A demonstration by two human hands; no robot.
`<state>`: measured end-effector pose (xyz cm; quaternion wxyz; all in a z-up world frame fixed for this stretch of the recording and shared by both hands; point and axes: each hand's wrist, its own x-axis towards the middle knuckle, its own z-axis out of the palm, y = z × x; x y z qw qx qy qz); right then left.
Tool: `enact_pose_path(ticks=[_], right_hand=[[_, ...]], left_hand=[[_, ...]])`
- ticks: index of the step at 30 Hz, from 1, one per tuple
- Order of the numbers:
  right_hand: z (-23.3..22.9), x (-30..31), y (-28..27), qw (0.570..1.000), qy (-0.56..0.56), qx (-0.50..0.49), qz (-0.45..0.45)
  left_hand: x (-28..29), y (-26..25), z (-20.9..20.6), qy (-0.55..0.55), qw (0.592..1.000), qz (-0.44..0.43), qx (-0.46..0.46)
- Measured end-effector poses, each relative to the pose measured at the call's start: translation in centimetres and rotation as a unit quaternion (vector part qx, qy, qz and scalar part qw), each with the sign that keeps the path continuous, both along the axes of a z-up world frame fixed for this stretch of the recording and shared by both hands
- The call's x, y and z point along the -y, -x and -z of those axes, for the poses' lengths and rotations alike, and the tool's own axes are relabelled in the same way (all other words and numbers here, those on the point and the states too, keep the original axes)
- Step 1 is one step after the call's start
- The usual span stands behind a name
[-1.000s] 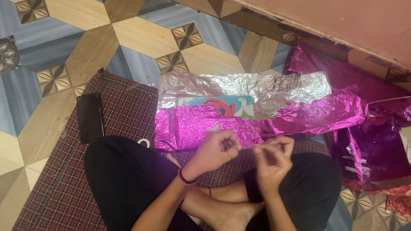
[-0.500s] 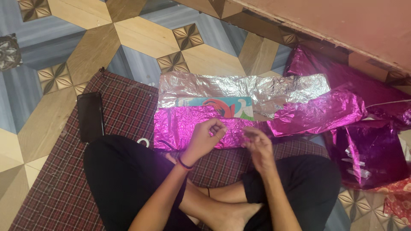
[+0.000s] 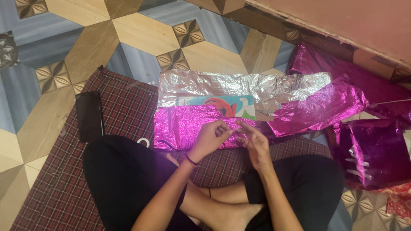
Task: The person wraps a rectangular box with shiny pink and silver wrapping paper. They fold the paper over the box, smooth the edges, and secure the paper with tape while sitting on the floor.
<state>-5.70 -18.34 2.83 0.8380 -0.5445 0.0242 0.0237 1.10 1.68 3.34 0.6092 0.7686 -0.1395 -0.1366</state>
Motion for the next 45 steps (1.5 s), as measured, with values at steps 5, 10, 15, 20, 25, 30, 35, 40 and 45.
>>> enact_pose_path(ticks=[5, 10, 15, 20, 25, 30, 35, 40, 45], right_hand=[[0.9, 0.3, -0.2, 0.999, -0.034, -0.020, 0.037], [2.0, 0.4, -0.4, 0.998, -0.031, -0.035, 0.043], [2.9, 0.2, -0.5, 0.996, -0.039, -0.062, 0.054], [3.4, 0.4, -0.7, 0.992, -0.064, -0.088, 0.069], [3.6, 0.7, -0.8, 0.990, -0.084, -0.097, 0.054], [4.0, 0.6, -1.1, 0.990, 0.037, -0.081, 0.112], [3.4, -1.0, -0.9, 0.932, 0.344, 0.042, 0.108], [1.7, -3.3, -0.4, 0.791, 0.579, 0.194, 0.018], [1.2, -3.7, -1.0, 0.775, 0.598, 0.205, 0.005]], left_hand=[[0.2, -0.2, 0.6, 0.004, 0.999, -0.028, -0.034], [0.4, -0.6, 1.0, 0.010, 0.998, -0.055, -0.020], [0.3, -0.9, 0.8, -0.021, 0.997, -0.067, 0.030], [0.0, -0.7, 0.7, -0.116, 0.986, -0.087, 0.087], [-0.3, -1.2, 1.3, -0.054, 0.990, -0.103, 0.079], [-1.3, -1.3, 1.3, -0.098, 0.984, -0.105, 0.106], [-3.0, -2.1, 0.6, -0.189, 0.949, -0.128, 0.219], [-3.9, -3.1, 0.2, -0.278, 0.916, -0.042, 0.286], [-1.8, -5.0, 0.6, -0.349, 0.844, 0.057, 0.404]])
